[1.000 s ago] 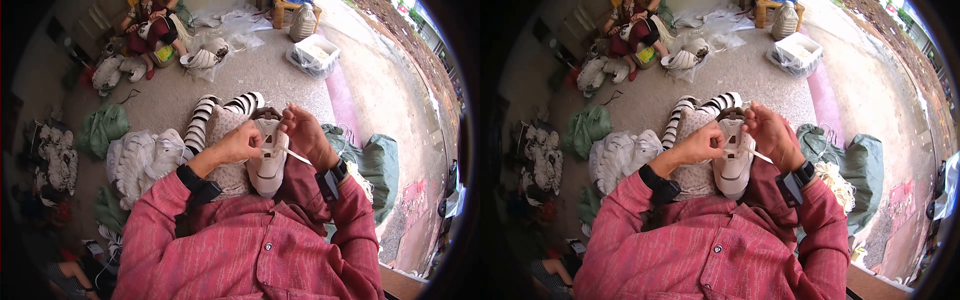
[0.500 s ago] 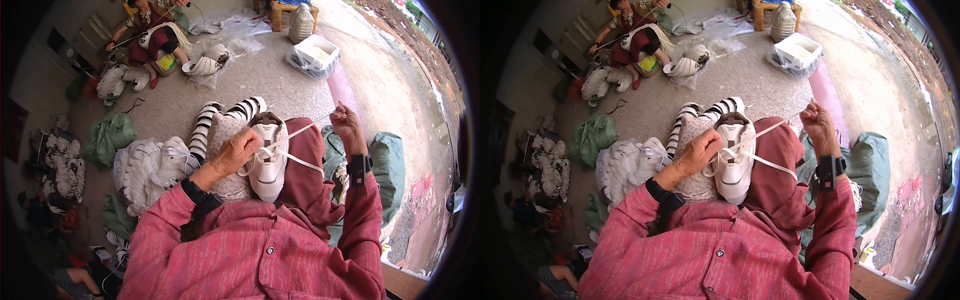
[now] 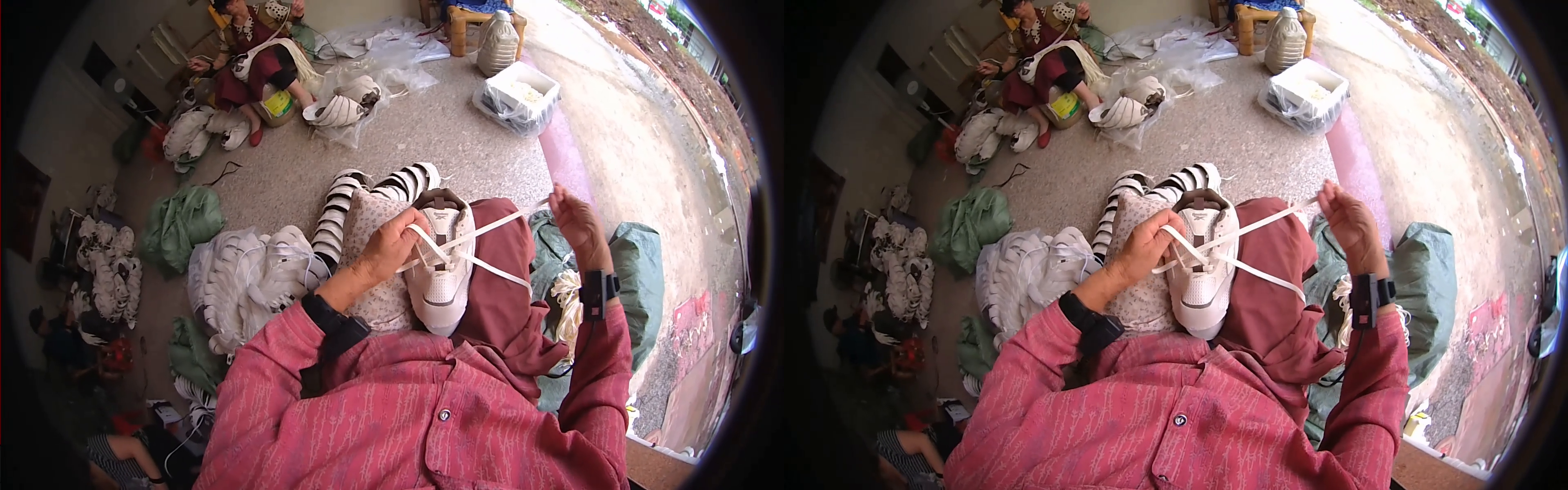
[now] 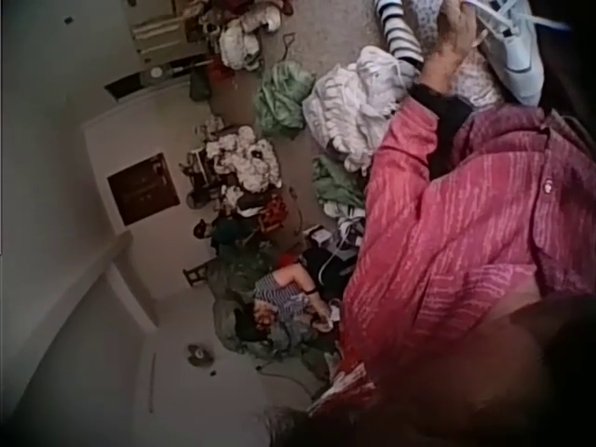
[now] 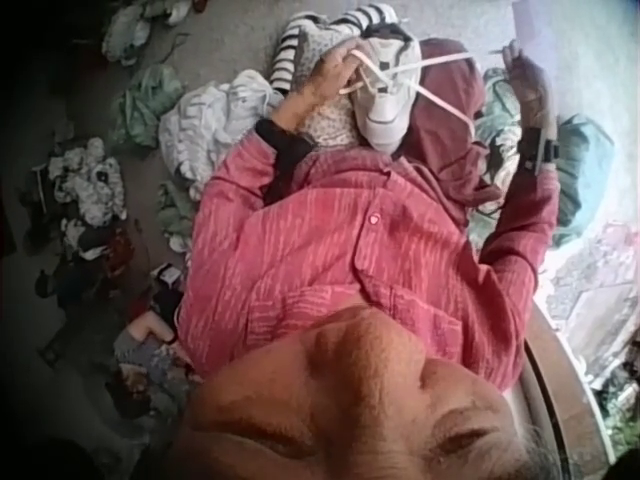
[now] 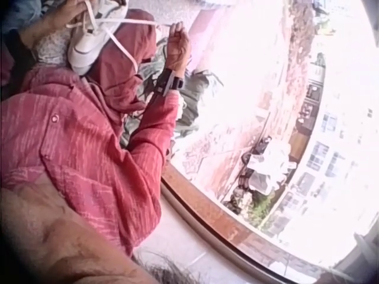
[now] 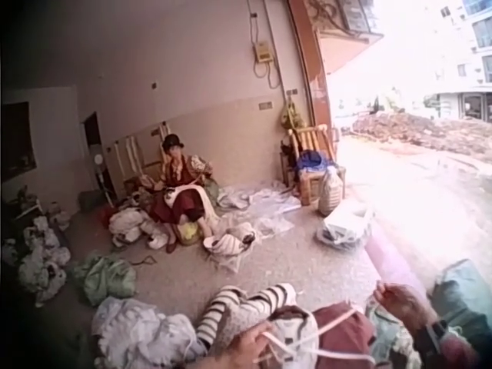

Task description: Lacing a white sneaker while sitting in a workspace.

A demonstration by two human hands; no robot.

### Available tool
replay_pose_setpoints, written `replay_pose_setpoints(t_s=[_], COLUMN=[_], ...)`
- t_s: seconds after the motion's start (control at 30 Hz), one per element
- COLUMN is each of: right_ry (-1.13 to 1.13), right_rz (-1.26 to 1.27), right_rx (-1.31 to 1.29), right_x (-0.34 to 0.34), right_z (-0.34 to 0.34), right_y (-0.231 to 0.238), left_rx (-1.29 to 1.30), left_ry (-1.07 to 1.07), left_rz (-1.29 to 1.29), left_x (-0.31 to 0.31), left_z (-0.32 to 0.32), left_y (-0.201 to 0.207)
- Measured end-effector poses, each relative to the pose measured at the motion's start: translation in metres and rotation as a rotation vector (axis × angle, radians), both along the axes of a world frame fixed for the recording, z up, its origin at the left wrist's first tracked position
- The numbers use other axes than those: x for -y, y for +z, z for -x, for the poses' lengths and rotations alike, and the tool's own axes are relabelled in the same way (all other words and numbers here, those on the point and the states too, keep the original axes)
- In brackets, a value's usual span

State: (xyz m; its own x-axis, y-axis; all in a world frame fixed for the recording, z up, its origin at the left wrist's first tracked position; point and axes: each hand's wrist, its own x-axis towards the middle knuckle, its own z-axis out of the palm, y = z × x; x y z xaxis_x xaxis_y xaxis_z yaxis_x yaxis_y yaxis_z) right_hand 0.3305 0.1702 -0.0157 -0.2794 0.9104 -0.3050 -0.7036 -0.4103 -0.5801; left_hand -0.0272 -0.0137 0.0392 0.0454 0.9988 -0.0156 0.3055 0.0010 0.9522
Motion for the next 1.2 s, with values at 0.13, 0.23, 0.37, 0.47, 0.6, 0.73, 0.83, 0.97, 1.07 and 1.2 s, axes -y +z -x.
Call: replay_pose_setpoints(t_s=[0.13, 0.23, 0.37, 0.47, 0.6, 0.73, 0.83, 0.97, 1.07, 1.2], right_ry=[-0.126, -0.336, -0.442, -0.519, -0.661, -0.56, -0.62, -0.726, -0.346, -0.169], right_rz=[-0.032, -0.078, -0.175, -0.247, -0.289, -0.242, -0.225, -0.2, -0.249, -0.317], right_rx=[-0.004, -0.055, 0.067, 0.159, 0.001, 0.018, -0.007, 0.121, 0.257, 0.231], right_x=[-0.046, -0.068, -0.073, -0.076, -0.07, -0.066, -0.073, -0.075, -0.067, -0.034], right_z=[-0.087, -0.163, -0.224, -0.245, -0.267, -0.283, -0.298, -0.296, -0.252, -0.18], right_y=[-0.025, -0.022, -0.01, 0.006, 0.022, 0.018, 0.018, 0.021, 0.024, 0.043], left_rx=[0.204, 0.109, 0.032, -0.06, -0.093, -0.006, 0.049, 0.005, -0.217, -0.294], left_ry=[-0.303, -0.418, -0.461, -0.451, -0.423, -0.406, -0.419, -0.375, -0.282, -0.168], left_rz=[0.117, 0.085, 0.156, 0.087, 0.063, 0.069, 0.025, 0.01, -0.177, -0.391], left_x=[-0.002, -0.005, -0.005, -0.004, -0.003, -0.005, -0.008, -0.005, 0.011, 0.024], left_z=[0.026, 0.03, 0.028, 0.023, 0.021, 0.025, 0.027, 0.024, 0.011, 0.002], left_y=[0.006, 0.01, 0.019, 0.024, 0.023, 0.01, 0.003, 0.004, 0.003, 0.002])
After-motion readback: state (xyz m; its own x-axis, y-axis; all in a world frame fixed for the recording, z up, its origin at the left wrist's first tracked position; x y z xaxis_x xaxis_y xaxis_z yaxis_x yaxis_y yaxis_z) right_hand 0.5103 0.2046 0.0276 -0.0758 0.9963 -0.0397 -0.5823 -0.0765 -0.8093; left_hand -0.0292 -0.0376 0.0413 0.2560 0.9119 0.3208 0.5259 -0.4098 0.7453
